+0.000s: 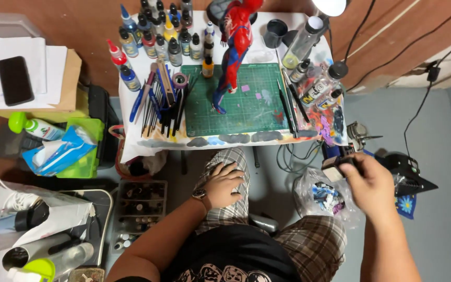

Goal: Assembling and cleaning a Spider-Man action figure at a workstation

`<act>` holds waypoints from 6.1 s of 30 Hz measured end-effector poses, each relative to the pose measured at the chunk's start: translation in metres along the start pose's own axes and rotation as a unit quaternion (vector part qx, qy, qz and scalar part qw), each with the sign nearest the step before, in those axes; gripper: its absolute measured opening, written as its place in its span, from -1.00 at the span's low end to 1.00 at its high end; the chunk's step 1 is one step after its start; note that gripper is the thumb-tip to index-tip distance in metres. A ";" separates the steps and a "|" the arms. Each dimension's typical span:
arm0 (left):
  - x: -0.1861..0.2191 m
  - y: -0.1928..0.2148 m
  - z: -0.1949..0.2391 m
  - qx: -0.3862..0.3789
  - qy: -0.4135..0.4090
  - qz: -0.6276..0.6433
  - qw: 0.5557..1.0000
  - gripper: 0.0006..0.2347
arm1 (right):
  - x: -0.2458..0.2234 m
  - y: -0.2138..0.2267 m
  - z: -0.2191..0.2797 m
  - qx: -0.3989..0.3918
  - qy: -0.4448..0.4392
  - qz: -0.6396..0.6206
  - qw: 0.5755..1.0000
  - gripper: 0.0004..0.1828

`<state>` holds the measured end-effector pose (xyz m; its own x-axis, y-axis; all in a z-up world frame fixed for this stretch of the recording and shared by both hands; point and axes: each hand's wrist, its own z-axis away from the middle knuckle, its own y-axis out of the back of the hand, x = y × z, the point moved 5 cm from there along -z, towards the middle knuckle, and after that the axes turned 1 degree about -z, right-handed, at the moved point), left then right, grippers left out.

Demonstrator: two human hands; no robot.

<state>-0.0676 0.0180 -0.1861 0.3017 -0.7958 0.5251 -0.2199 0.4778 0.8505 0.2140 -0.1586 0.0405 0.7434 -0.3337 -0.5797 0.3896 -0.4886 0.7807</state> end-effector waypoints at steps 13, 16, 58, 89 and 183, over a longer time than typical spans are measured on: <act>0.011 0.019 0.005 -0.053 0.017 0.026 0.998 -0.59 | 0.018 -0.014 0.010 0.018 -0.004 0.035 0.999 -0.70; 0.008 0.016 0.002 -0.015 0.004 0.023 1.000 -0.61 | 0.028 -0.018 0.009 0.006 -0.061 -0.040 0.997 -0.73; 0.002 0.005 0.002 0.013 0.001 0.033 0.999 -0.61 | 0.030 -0.052 0.014 -0.034 -0.106 -0.194 0.975 -0.83; 0.005 0.015 0.004 0.004 0.009 -0.034 0.999 -0.55 | 0.002 -0.061 0.003 -0.022 -0.029 -0.153 0.987 -0.75; 0.028 0.185 -0.150 0.206 0.068 0.001 0.976 -0.68 | -0.105 -0.140 -0.151 -0.100 0.215 0.205 0.950 -0.67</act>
<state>0.0396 0.1397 -0.0095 0.4149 -0.7252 0.5495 -0.5670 0.2663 0.7795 0.1636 0.0662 0.0273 0.9913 -0.0820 -0.1032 0.0838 -0.2123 0.9736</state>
